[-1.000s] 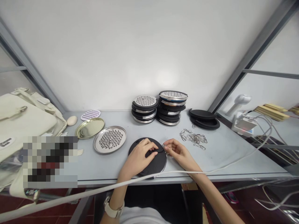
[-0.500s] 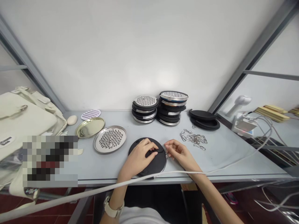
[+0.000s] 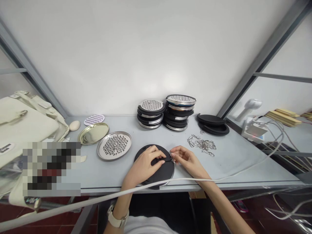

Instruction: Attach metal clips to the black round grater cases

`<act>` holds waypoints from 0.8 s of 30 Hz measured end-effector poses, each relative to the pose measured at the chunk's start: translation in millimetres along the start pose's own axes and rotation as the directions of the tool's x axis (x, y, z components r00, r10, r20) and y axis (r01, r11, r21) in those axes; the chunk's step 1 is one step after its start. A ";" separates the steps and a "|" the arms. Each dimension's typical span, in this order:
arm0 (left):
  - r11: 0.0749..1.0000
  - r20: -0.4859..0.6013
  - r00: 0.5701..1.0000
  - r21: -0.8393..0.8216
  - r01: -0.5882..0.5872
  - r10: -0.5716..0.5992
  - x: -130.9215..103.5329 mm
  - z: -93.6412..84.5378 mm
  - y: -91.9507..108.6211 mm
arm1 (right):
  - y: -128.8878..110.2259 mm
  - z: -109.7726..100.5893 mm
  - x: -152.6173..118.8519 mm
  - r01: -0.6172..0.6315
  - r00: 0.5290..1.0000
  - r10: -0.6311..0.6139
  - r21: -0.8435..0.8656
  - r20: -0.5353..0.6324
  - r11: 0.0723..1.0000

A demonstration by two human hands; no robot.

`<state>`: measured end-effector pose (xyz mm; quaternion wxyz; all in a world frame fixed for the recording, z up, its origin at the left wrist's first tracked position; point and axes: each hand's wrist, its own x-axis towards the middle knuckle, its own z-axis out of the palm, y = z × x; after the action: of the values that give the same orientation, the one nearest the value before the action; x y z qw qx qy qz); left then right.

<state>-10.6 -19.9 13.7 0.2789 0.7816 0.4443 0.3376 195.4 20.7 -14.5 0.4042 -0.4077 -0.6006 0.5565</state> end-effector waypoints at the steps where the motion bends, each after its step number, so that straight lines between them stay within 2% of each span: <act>1: 1.000 0.003 1.000 -0.006 0.002 -0.002 -0.2 -0.1 0.2 | -1.0 0.2 -0.2 -0.003 1.000 0.004 -0.013 0.004 1.000; 7: 1.000 -0.012 1.000 -0.004 0.008 -0.008 -0.2 0.6 -0.9 | -2.8 -0.1 -1.4 -0.027 0.999 0.028 0.007 -0.020 1.000; 20: 1.000 -0.013 1.000 -0.001 0.008 -0.008 -0.4 0.7 0.0 | -0.8 -2.4 -2.4 -0.020 1.000 0.020 -0.027 0.007 0.999; 24: 1.000 -0.013 1.000 -0.003 0.003 -0.003 -0.6 0.8 -0.7 | -3.9 -5.9 -5.4 -0.053 0.997 0.056 -0.050 0.046 0.997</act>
<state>-10.5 -20.3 12.5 0.2774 0.7783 0.4469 0.3430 202.7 17.5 -10.5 0.3645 -0.4204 -0.6120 0.5621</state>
